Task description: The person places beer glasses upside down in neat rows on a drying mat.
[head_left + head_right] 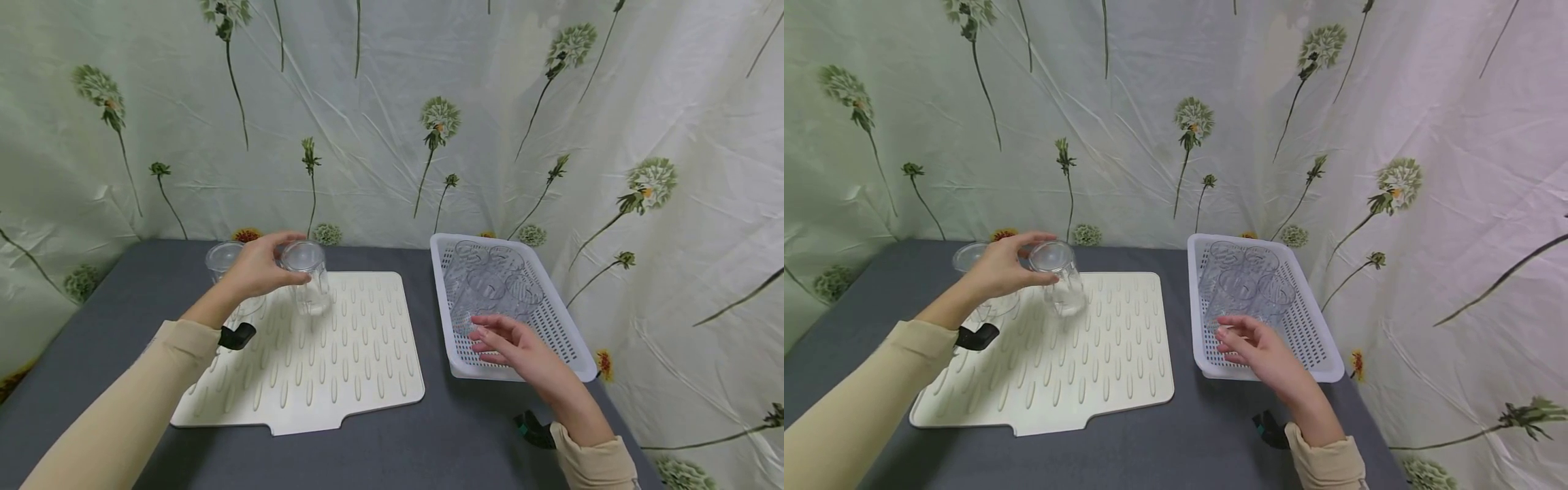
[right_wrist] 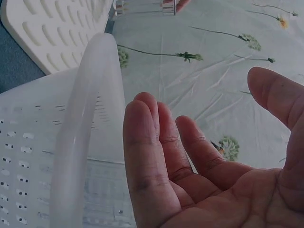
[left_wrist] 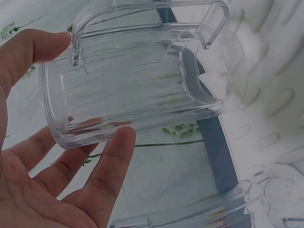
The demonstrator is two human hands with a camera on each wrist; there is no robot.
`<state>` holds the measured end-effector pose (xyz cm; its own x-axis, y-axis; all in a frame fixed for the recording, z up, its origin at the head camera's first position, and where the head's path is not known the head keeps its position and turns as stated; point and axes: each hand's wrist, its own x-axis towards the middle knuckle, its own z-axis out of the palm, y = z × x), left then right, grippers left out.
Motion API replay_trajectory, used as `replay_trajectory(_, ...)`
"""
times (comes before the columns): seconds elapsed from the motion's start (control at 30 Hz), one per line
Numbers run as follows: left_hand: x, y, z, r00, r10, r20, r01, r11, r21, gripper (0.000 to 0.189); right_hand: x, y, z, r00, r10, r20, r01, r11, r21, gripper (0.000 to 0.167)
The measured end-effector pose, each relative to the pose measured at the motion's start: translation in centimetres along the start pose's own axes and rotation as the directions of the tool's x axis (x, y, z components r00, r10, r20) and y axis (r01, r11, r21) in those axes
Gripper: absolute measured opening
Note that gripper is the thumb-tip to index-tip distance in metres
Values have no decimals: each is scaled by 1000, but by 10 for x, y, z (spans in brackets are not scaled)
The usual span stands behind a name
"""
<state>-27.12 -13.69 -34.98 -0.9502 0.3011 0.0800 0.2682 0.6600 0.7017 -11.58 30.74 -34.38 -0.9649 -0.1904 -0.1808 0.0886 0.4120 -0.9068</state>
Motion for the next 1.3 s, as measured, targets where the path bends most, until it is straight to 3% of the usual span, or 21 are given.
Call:
replay_trajectory(0.33, 5, -5, 1, 1000, -16, 16, 15, 999, 30, 83, 0, 3, -5, 1000, 0, -4, -1, 1000, -26, 58)
replay_trajectory(0.77, 9, -10, 3, 995, -63, 76, 58, 996, 69, 84, -1, 6, -17, 996, 20, -86, -28, 995, -92, 58)
replay_trajectory(1.3, 14, -8, 7, 995, -79, 56, 75, 995, 66, 83, -5, 9, -35, 991, 43, -129, -59, 991, -121, 61)
